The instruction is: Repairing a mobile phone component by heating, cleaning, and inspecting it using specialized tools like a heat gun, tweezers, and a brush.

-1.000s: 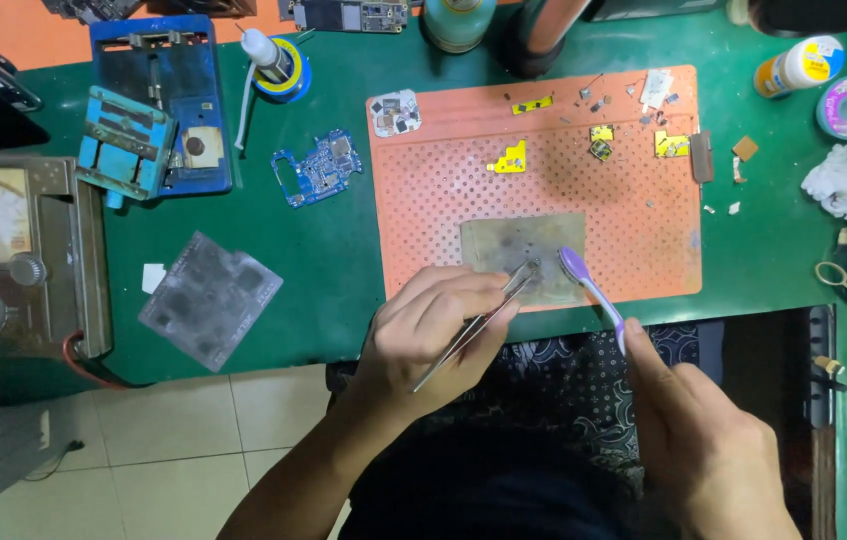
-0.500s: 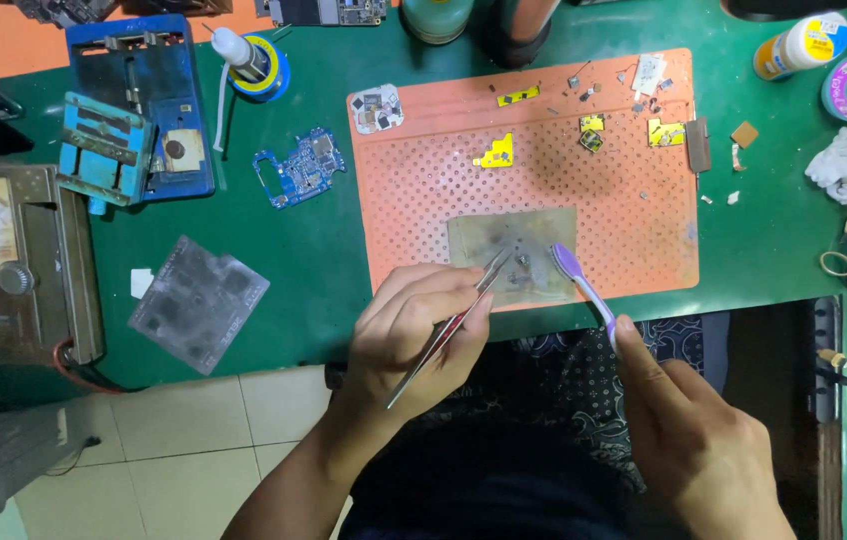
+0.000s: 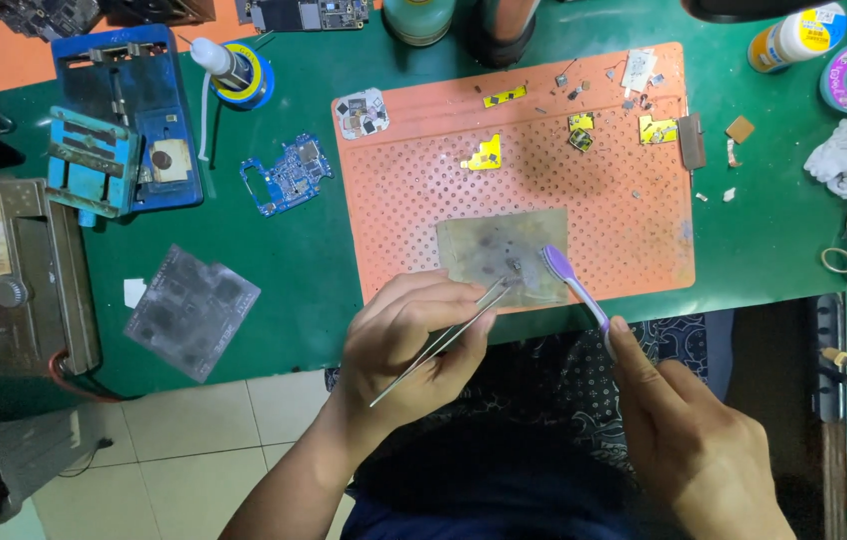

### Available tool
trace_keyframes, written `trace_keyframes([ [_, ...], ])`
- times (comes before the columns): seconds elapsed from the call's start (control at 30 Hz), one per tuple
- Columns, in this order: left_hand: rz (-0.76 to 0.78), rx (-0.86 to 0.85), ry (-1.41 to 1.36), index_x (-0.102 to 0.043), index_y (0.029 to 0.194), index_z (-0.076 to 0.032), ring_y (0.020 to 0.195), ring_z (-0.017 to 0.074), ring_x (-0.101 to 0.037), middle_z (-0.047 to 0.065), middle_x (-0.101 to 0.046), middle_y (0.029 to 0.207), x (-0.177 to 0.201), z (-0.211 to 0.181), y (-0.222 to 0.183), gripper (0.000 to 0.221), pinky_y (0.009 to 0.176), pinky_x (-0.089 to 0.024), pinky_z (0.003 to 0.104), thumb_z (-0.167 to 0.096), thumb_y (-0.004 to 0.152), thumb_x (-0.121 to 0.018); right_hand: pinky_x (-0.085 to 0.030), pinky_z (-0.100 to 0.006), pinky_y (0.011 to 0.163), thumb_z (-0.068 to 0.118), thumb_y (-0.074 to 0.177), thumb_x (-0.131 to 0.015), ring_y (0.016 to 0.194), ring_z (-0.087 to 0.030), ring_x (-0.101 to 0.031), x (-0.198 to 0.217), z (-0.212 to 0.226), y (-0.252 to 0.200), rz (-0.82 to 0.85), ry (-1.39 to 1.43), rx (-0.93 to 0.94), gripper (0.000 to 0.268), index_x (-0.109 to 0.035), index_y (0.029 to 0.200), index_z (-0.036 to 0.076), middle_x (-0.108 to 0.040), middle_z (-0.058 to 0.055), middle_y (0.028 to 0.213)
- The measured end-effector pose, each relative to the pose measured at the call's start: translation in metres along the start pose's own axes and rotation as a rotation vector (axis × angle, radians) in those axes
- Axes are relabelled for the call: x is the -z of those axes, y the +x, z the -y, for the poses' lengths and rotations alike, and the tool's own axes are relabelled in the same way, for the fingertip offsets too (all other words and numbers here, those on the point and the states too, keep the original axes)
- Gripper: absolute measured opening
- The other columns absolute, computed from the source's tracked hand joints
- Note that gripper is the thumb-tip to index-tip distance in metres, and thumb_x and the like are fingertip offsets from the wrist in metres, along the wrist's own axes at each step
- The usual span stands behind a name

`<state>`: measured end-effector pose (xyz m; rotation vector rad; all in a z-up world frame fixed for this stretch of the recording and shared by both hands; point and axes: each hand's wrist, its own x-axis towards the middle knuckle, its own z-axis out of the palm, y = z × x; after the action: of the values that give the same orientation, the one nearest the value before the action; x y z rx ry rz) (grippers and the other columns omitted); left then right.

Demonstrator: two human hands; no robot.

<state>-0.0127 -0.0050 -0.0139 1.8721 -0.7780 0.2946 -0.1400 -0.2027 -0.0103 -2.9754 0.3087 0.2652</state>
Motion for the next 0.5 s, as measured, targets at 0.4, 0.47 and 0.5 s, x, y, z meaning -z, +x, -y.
trace_keyframes([
  [0.4,0.028,-0.003,-0.033,-0.047,0.087,-0.004,0.076,0.0239,-0.066,0.008,-0.062,0.081,0.0022,0.0015,0.0025,0.022,0.071,-0.054,0.033,-0.002,0.076,-0.066,-0.035,-0.044,0.035,0.028,0.082,-0.053,0.046,-0.029,-0.034,-0.0003,0.003,0.0008,-0.034,-0.014,-0.008,0.046,-0.043,0.126,0.036,-0.035,0.0,0.062],
  [0.47,0.047,-0.007,-0.039,-0.045,0.086,-0.005,0.074,0.0248,-0.065,0.007,-0.063,0.08,0.003,0.0014,0.003,0.022,0.069,-0.053,0.033,-0.002,0.077,-0.065,-0.034,-0.042,0.034,0.023,0.082,-0.052,0.043,-0.027,-0.032,-0.0003,0.0015,0.0002,-0.035,0.02,0.015,0.048,-0.042,0.127,0.034,-0.032,0.0,0.062],
  [0.5,0.047,-0.007,-0.039,-0.045,0.086,-0.005,0.074,0.0248,-0.065,0.007,-0.063,0.08,0.003,0.0015,0.0029,0.022,0.069,-0.053,0.033,-0.002,0.077,-0.065,-0.034,-0.042,0.034,0.023,0.082,-0.052,0.043,-0.027,-0.032,-0.0015,0.0009,-0.0003,-0.035,0.019,0.015,0.048,-0.042,0.127,0.034,-0.032,0.0,0.062],
])
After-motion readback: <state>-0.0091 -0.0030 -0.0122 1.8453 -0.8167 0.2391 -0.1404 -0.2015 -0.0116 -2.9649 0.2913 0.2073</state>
